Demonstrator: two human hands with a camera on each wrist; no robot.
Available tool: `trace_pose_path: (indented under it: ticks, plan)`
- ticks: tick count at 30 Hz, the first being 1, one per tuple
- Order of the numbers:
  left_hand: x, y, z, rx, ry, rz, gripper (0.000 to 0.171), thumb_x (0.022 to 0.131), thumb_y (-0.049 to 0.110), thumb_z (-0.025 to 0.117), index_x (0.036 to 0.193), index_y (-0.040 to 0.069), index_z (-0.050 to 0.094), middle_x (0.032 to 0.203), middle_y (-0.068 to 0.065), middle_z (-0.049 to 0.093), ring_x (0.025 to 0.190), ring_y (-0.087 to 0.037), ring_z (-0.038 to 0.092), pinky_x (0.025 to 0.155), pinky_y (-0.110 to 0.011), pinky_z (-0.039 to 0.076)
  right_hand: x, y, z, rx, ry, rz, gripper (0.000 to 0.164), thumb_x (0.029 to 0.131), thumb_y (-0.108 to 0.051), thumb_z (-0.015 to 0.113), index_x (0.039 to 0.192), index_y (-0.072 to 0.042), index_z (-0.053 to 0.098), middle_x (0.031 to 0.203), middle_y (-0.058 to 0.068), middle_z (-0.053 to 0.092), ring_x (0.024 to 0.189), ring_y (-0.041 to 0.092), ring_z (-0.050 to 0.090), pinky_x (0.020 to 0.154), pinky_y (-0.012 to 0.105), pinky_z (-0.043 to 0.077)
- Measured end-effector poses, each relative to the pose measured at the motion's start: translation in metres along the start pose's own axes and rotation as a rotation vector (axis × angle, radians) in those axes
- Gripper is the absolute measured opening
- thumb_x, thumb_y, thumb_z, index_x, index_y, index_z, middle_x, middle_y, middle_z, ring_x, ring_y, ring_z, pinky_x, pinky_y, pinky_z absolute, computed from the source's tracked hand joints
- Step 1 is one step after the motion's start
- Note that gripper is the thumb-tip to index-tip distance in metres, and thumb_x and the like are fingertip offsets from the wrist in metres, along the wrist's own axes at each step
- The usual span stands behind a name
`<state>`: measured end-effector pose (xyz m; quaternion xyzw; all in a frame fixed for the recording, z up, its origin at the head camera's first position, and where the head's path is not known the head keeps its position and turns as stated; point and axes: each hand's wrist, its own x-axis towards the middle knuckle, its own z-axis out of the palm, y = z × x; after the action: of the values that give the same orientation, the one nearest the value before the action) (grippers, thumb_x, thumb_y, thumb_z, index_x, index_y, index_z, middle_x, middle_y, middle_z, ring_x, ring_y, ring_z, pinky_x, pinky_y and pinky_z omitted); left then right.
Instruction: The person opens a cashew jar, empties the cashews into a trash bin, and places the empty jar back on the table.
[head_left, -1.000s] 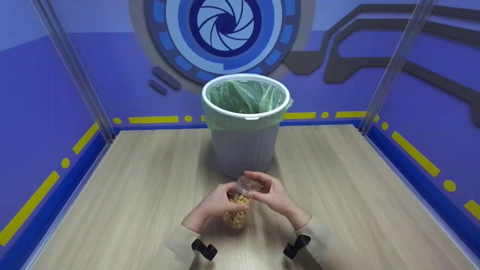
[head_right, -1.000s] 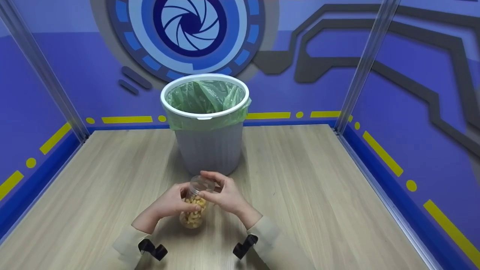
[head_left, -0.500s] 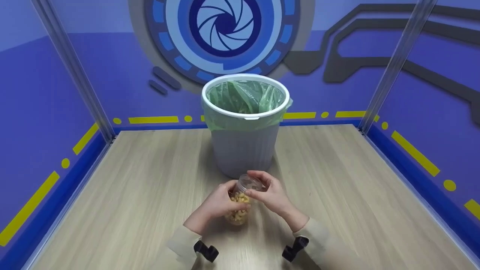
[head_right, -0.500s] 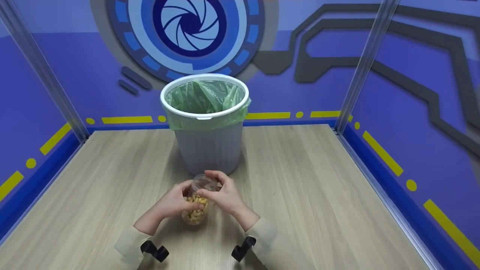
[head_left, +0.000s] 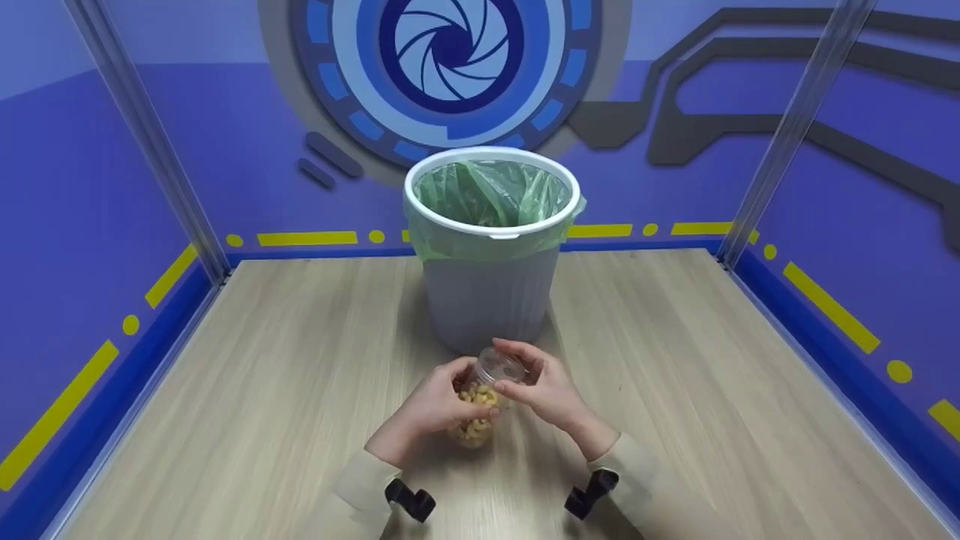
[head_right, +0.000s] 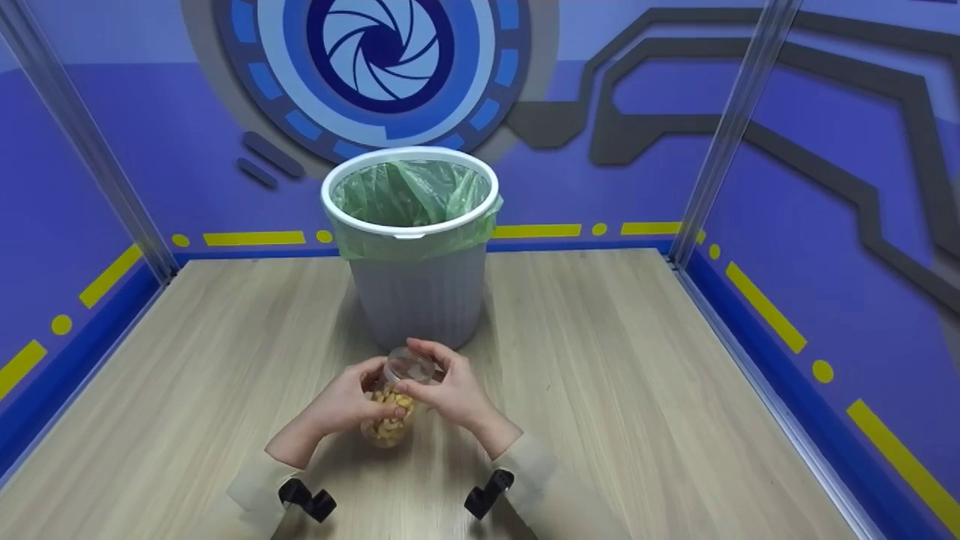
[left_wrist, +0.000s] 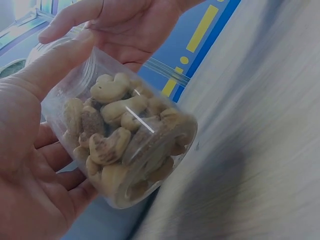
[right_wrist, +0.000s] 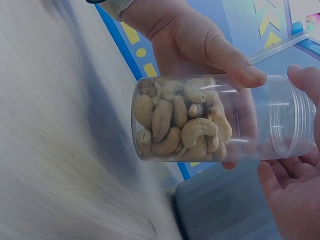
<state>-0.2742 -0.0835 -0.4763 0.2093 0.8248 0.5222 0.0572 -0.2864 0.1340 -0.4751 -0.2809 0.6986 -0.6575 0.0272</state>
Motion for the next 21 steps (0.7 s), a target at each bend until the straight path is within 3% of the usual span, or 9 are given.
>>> trace_pose_path:
  ticks: [4, 8, 15, 21]
  plan:
    - [0.0000, -0.0003, 0.0002, -0.004, 0.009, -0.004, 0.066, 0.078, 0.028, 0.090, 0.134, 0.008, 0.062, 0.118, -0.006, 0.070, 0.100, -0.017, 0.063, 0.086, -0.036, 0.054, -0.0007, -0.0006, -0.0003, -0.019, -0.016, -0.015, 0.067, 0.092, -0.007, 0.075, 0.147, 0.013, 0.042, 0.148, 0.035, 0.048, 0.130, 0.009, 0.057, 0.101, 0.021, 0.050]
    - [0.0007, -0.0013, 0.0012, -0.001, 0.020, -0.001, 0.065, 0.078, 0.029, 0.090, 0.133, 0.008, 0.062, 0.117, -0.007, 0.071, 0.099, -0.017, 0.064, 0.086, -0.037, 0.054, -0.0004, -0.0013, 0.0010, -0.045, 0.022, 0.026, 0.072, 0.090, -0.011, 0.078, 0.147, 0.011, 0.041, 0.147, 0.032, 0.049, 0.131, 0.021, 0.055, 0.099, 0.022, 0.051]
    - [0.0012, -0.0025, 0.0023, 0.008, 0.022, -0.006, 0.067, 0.078, 0.031, 0.090, 0.134, 0.009, 0.062, 0.117, -0.007, 0.071, 0.099, -0.017, 0.065, 0.087, -0.038, 0.055, 0.0009, -0.0018, 0.0048, -0.075, 0.085, 0.071, 0.058, 0.085, -0.006, 0.081, 0.132, 0.011, 0.052, 0.132, 0.029, 0.058, 0.114, 0.016, 0.059, 0.092, 0.021, 0.053]
    - [0.0010, -0.0028, 0.0017, 0.012, 0.019, 0.001, 0.068, 0.079, 0.031, 0.089, 0.137, 0.008, 0.060, 0.120, -0.006, 0.070, 0.100, -0.017, 0.063, 0.087, -0.037, 0.054, 0.0005, -0.0009, 0.0018, -0.048, 0.050, 0.065, 0.060, 0.088, -0.007, 0.080, 0.138, 0.010, 0.053, 0.138, 0.029, 0.056, 0.117, 0.016, 0.059, 0.093, 0.022, 0.053]
